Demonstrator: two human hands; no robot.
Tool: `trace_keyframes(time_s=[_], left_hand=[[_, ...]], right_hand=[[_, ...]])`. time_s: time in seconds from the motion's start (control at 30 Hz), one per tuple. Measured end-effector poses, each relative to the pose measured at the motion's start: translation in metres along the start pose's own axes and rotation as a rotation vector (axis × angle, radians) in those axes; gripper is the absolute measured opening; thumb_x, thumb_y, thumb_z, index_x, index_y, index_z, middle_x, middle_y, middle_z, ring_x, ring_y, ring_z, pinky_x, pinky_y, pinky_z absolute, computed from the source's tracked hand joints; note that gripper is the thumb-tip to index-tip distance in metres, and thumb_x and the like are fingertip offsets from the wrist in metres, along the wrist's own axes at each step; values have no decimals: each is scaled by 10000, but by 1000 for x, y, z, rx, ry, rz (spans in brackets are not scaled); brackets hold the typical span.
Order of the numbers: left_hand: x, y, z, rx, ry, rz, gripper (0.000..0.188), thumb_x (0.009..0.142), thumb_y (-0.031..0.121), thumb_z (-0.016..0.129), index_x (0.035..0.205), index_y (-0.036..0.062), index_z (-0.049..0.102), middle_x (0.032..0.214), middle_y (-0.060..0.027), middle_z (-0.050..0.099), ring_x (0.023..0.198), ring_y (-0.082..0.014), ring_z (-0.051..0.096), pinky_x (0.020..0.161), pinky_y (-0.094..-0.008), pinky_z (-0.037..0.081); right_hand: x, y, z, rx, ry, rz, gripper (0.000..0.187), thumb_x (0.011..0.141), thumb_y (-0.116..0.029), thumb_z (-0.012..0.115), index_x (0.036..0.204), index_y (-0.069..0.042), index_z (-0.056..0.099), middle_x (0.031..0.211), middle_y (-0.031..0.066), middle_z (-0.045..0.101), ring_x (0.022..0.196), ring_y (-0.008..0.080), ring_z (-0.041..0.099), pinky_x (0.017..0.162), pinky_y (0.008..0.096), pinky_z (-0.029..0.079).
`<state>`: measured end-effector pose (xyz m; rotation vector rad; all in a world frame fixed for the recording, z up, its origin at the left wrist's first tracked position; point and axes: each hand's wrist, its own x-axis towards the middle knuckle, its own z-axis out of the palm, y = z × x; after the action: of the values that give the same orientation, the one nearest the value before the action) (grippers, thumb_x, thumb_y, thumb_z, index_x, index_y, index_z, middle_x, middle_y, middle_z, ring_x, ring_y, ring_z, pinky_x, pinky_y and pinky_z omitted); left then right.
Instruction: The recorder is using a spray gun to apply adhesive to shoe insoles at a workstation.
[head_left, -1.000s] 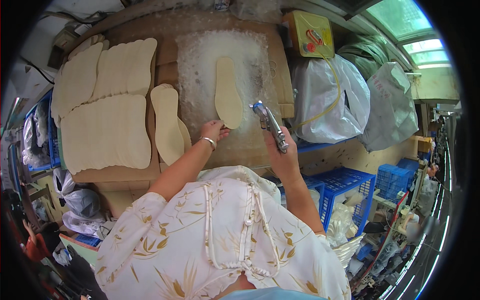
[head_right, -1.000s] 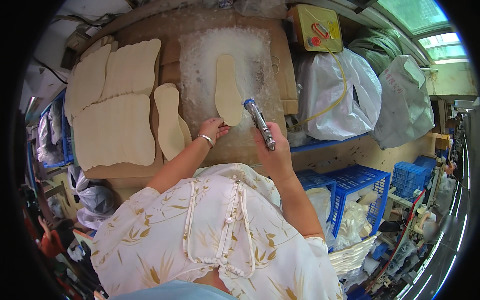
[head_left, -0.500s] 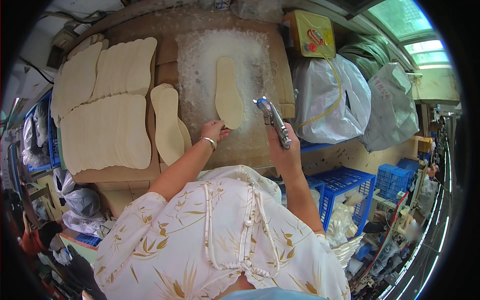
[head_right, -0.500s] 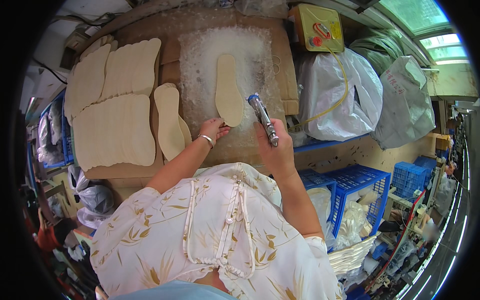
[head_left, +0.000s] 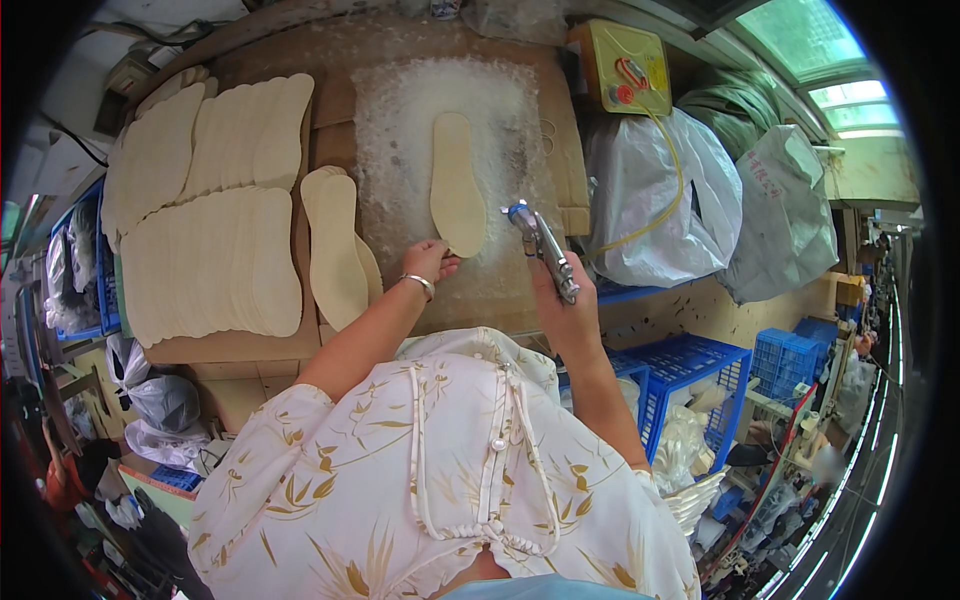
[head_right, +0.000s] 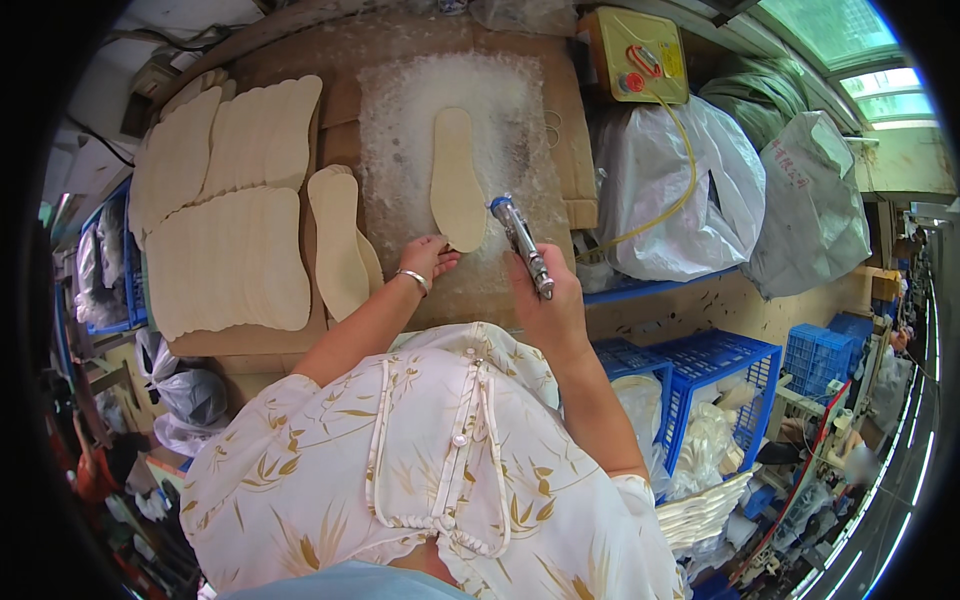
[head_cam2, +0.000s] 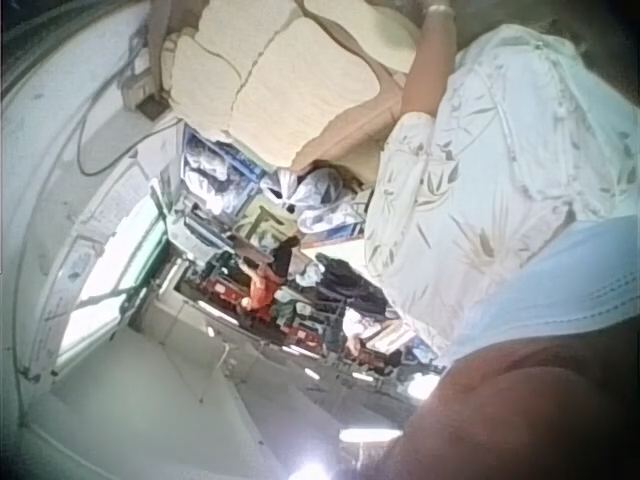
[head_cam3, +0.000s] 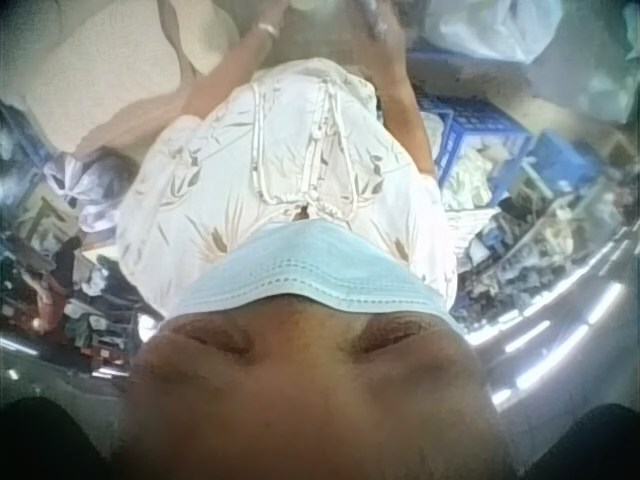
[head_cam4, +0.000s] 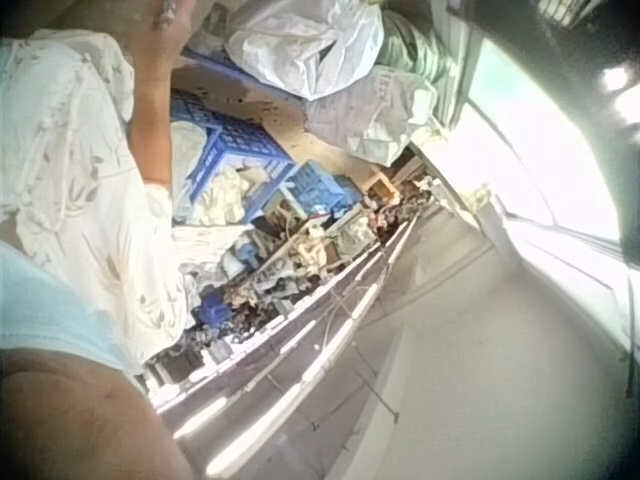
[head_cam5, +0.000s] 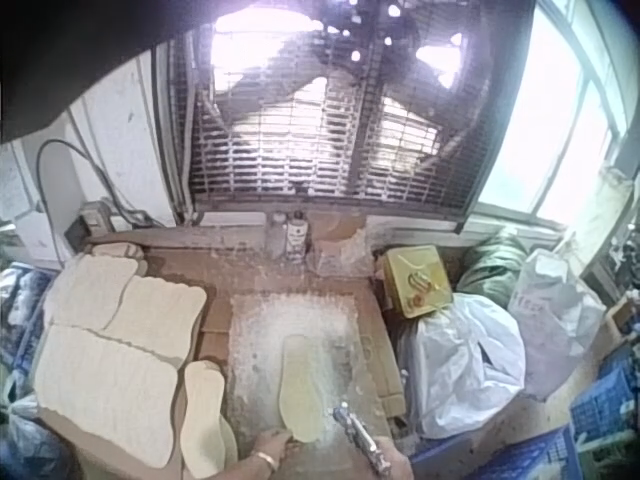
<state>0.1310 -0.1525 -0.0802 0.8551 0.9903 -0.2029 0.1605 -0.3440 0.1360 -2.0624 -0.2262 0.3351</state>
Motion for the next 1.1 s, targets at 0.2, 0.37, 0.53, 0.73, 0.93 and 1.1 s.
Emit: trace_keyframes(time_s=[0.2, 0.37, 0.53, 0.73, 0.93, 1.1], left_hand=[[-4, -1, 4, 20, 25, 43, 147, 900, 149, 605, 960, 19, 573, 882, -85, 640, 747, -216, 676, 638, -302, 567], [-3, -1, 4, 9, 34, 39, 143, 895, 143, 599, 958, 17, 574, 877, -87, 643, 747, -216, 677, 628, -305, 565], [-7, -2, 3, 4, 33, 29, 153, 886, 144, 600, 966, 16, 574, 893, -97, 650, 743, -214, 676, 624, -298, 562], [-9, -4, 4, 25, 42, 26, 161, 885, 127, 584, 978, -5, 594, 890, -116, 658, 710, -201, 684, 568, -276, 565], [-10, -4, 5, 55, 20, 13, 167, 891, 151, 596, 977, 9, 578, 910, -116, 655, 761, -211, 675, 630, -294, 564], [-9, -6, 7, 54, 20, 11, 167, 890, 145, 596, 984, 8, 581, 916, -117, 658, 755, -210, 673, 634, -298, 566]], right_hand=[[-6, -2, 0, 3, -26, -8, 238, 919, -236, 633, 1008, -24, 572, 698, 106, 574, 601, 194, 511, 601, 321, 451], [-7, -1, 0, -50, -12, 20, 225, 910, -212, 643, 1009, -23, 571, 709, 121, 573, 604, 206, 516, 601, 322, 454], [-9, 0, 1, -21, -17, -65, 235, 913, -229, 644, 988, -20, 569, 689, 116, 572, 589, 203, 513, 579, 318, 446], [-8, 0, -3, -24, -13, -17, 233, 914, -241, 646, 971, -29, 568, 674, 105, 569, 577, 187, 512, 566, 320, 441], [-7, 4, -4, -12, 16, 0, 243, 912, -250, 649, 966, -29, 566, 684, 108, 573, 587, 191, 517, 580, 317, 447], [-9, 2, -3, -13, 22, -72, 241, 918, -250, 641, 949, -25, 561, 670, 95, 576, 573, 179, 515, 565, 312, 442]])
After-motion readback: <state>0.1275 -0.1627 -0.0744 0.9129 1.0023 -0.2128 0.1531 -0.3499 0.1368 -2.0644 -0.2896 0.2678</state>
